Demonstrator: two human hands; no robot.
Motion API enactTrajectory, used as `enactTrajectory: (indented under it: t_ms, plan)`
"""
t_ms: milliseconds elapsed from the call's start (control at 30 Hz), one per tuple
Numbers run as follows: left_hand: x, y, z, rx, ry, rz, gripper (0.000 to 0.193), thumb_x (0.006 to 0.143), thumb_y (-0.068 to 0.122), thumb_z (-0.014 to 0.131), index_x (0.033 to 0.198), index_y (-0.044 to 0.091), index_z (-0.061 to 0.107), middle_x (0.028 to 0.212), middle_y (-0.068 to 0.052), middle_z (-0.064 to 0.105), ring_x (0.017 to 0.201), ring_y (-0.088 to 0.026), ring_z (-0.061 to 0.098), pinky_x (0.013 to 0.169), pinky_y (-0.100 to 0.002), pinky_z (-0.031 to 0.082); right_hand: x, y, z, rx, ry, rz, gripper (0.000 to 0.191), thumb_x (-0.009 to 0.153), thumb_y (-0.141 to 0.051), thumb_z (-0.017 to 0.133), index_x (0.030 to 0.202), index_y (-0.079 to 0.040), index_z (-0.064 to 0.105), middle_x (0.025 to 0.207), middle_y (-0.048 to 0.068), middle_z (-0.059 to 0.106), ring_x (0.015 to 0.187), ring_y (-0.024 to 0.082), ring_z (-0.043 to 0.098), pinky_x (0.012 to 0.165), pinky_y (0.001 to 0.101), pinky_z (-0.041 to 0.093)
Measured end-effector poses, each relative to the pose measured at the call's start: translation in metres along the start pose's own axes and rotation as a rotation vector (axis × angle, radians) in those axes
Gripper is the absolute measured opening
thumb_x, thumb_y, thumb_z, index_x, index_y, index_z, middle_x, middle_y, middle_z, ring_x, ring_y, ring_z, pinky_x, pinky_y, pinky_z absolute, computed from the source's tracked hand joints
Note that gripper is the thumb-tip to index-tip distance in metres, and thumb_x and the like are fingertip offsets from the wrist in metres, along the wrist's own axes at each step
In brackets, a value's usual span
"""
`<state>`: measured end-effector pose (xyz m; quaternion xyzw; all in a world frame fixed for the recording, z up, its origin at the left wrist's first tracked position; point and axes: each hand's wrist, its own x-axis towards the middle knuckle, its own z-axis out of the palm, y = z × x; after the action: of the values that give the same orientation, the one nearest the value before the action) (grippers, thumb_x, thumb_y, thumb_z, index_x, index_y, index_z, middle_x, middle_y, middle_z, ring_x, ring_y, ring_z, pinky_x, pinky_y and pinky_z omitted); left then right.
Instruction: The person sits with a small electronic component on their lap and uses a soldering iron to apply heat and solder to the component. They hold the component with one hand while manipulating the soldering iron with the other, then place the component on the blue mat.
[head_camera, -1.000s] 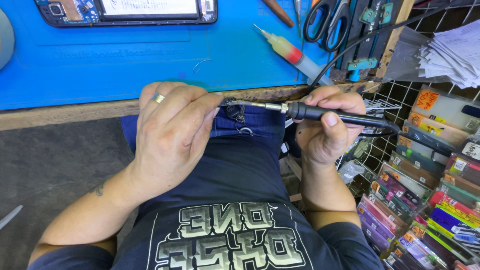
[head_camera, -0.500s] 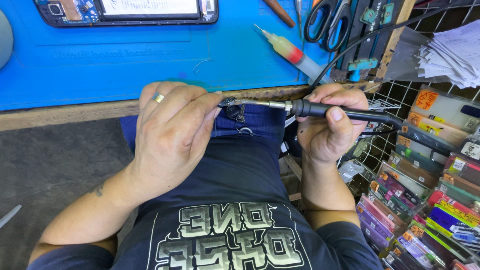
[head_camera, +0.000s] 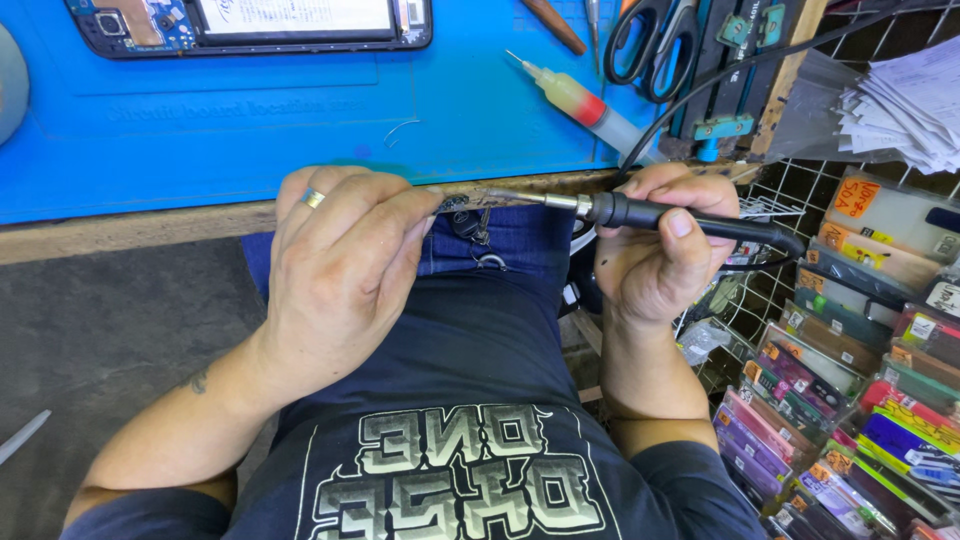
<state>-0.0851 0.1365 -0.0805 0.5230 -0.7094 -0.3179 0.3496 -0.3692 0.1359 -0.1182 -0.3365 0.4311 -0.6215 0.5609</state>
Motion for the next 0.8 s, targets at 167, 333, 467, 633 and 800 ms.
enactTrajectory:
  t_ms: [167,333,467,633,800]
  plan:
    - [-0.003,0.000,-0.002,-0.089,0.062,-0.049,0.023,0.094,-0.004,0.077,0.115,0.002,0.069,0.108,-0.010,0.068,0.101,-0.028,0.065,0.095,-0.040,0.047,0.000,-0.004,0.003,0.038,-0.004,-0.008,0.022,0.103,-0.017,0.069,0.111,-0.001,0.056,0.103,0.019,0.062,0.074,0.024,0.065,0.073,0.0361,0.060]
    - [-0.012,0.005,-0.004,-0.256,0.162,-0.128,0.017,0.096,-0.004,0.076,0.111,0.002,0.069,0.106,-0.011,0.070,0.098,-0.025,0.069,0.092,-0.034,0.052,-0.004,-0.014,0.007,0.062,-0.029,-0.044,0.026,0.105,-0.021,0.070,0.115,-0.003,0.055,0.112,0.017,0.060,0.082,0.024,0.065,0.085,0.0428,0.061]
    - [-0.022,0.010,-0.005,-0.285,0.215,-0.102,0.018,0.095,-0.004,0.076,0.112,0.002,0.070,0.106,-0.010,0.071,0.097,-0.022,0.070,0.090,-0.032,0.053,-0.010,-0.016,0.007,0.074,-0.074,-0.056,0.026,0.105,-0.021,0.071,0.116,-0.005,0.055,0.115,0.016,0.058,0.088,0.023,0.065,0.089,0.0431,0.060]
    - [-0.035,0.018,-0.007,-0.300,0.255,-0.099,0.020,0.094,-0.005,0.076,0.111,0.001,0.070,0.105,-0.011,0.072,0.100,-0.024,0.070,0.089,-0.033,0.055,-0.024,-0.011,0.007,0.073,-0.145,-0.132,0.028,0.106,-0.024,0.074,0.124,-0.008,0.059,0.114,0.012,0.057,0.094,0.023,0.064,0.093,0.0414,0.057]
    - [-0.045,0.025,-0.010,-0.325,0.245,-0.101,0.020,0.093,-0.005,0.077,0.111,0.001,0.071,0.103,-0.010,0.073,0.096,-0.021,0.071,0.085,-0.031,0.055,-0.036,-0.006,0.014,0.048,-0.252,-0.220,0.034,0.104,-0.027,0.074,0.131,-0.010,0.064,0.102,0.011,0.064,0.087,0.024,0.068,0.094,0.0469,0.062]
